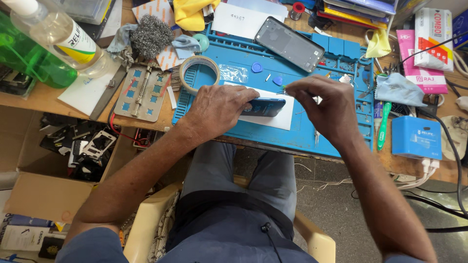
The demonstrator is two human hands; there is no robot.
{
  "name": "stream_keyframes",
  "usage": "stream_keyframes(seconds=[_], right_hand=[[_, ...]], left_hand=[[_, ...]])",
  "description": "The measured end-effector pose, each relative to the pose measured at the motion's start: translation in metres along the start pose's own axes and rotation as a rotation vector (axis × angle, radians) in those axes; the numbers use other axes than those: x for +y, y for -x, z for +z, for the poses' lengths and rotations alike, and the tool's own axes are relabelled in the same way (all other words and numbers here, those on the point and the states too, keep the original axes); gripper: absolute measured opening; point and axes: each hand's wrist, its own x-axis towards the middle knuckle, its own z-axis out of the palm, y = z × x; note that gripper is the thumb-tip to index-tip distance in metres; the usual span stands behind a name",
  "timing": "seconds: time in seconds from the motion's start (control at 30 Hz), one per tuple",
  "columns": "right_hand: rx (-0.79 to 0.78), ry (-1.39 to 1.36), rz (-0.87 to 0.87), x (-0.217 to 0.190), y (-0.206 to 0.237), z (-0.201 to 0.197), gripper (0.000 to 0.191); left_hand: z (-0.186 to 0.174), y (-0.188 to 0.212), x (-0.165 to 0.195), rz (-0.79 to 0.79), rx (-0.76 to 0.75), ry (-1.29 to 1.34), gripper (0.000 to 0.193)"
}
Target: The person sits at a repair bench and applies adhesive tape around the edge of a blue phone back cover, then aligns the cover onto the phone body and presses it into place, using a metal tool to help seat the edges.
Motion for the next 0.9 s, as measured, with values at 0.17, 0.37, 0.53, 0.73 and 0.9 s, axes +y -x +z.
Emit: stream_keyframes(seconds=[0.17, 0.37, 0.53, 0.73, 0.9], right_hand=[[-0.099, 0.345, -0.262, -0.019, -0.013, -0.009, 0.018], [-0.242, 0.571, -0.302, -0.032, -0.026, -0.011, 0.016], [-0.334, 0.636, -0.302, -0.043, -0.033, -0.011, 0.019], [-0.364, 0.663, -0.306, -0.056, -0.039, -0.01, 0.023], [-0.421, 0.692, -0.256, -0.062, -0.04, -0.01, 0.023]], left_hand=[[0.0, 0.002, 0.0, -0.004, -0.008, 0.009, 0.027], [-0.001, 0.003, 0.0, 0.014, 0.005, 0.008, 0.028], [-0.002, 0.003, -0.002, 0.026, -0.007, -0.019, 0.031], [-0.002, 0.004, -0.001, 0.015, -0.012, -0.013, 0.029], [-0.002, 0.005, -0.002, 0.008, -0.029, -0.019, 0.03]])
